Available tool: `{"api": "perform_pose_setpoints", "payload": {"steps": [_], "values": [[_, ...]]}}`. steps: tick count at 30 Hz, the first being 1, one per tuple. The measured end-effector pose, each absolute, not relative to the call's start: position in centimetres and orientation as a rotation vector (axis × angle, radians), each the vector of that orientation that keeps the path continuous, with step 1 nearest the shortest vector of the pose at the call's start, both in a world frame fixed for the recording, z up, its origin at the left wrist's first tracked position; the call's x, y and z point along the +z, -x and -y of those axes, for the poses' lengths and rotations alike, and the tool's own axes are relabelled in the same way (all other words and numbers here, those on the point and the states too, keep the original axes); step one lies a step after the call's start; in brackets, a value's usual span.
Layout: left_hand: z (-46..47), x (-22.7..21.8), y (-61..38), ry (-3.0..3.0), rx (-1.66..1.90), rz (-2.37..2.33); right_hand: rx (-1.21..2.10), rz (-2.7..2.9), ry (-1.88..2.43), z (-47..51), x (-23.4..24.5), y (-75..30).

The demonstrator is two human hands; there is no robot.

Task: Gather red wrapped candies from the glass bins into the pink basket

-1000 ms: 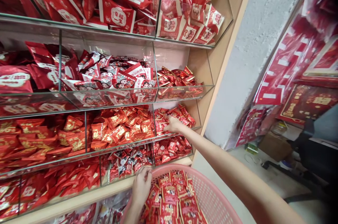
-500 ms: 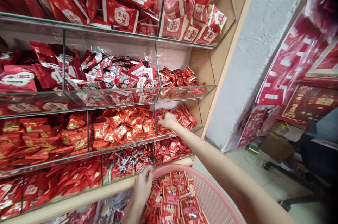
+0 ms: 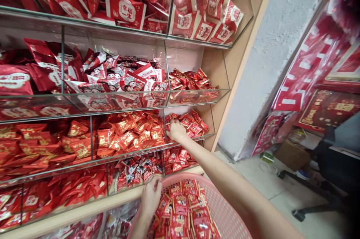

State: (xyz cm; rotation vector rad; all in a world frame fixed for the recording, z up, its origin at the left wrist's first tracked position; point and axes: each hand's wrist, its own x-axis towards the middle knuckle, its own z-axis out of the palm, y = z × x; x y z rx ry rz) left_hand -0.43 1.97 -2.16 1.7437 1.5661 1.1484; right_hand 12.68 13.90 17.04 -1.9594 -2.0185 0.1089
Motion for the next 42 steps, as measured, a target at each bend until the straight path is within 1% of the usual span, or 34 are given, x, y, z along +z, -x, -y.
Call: {"api": "perform_pose_setpoints", "payload": {"steps": [6, 16, 23, 29, 35, 38, 42], "values": [[-1.9, -1.9, 0.4, -1.783, 1.116, -1.607, 0.08, 1.926, 1.964, -13.5, 16.9, -12.8], [-1.9, -2.0, 0.4, -1.771, 1.136, -1.6, 0.164, 1.936, 2.007, -13.8, 16.8, -12.9], [-2.0, -2.2, 0.3, -1.751, 1.142, -1.561, 0.077, 1.897, 2.024, -13.5, 17.0, -12.5], [-2.2, -2.7, 0.4, -1.776, 1.139, -1.574, 0.125, 1.901, 2.035, -13.0, 17.4, -12.6], [-2.1, -2.5, 0.4, -1.798, 1.133, -1.597, 0.065, 1.856, 1.925, -13.0, 17.1, -13.1], [-2.0, -2.4, 0.3, -1.798, 1.148, -1.595, 0.162, 1.802, 1.871, -13.2, 17.5, -13.7], [-2.1, -2.5, 0.3, -1.806, 1.145, -1.594, 0.208, 1.804, 1.578, -12.2, 19.3, -15.3]]}}
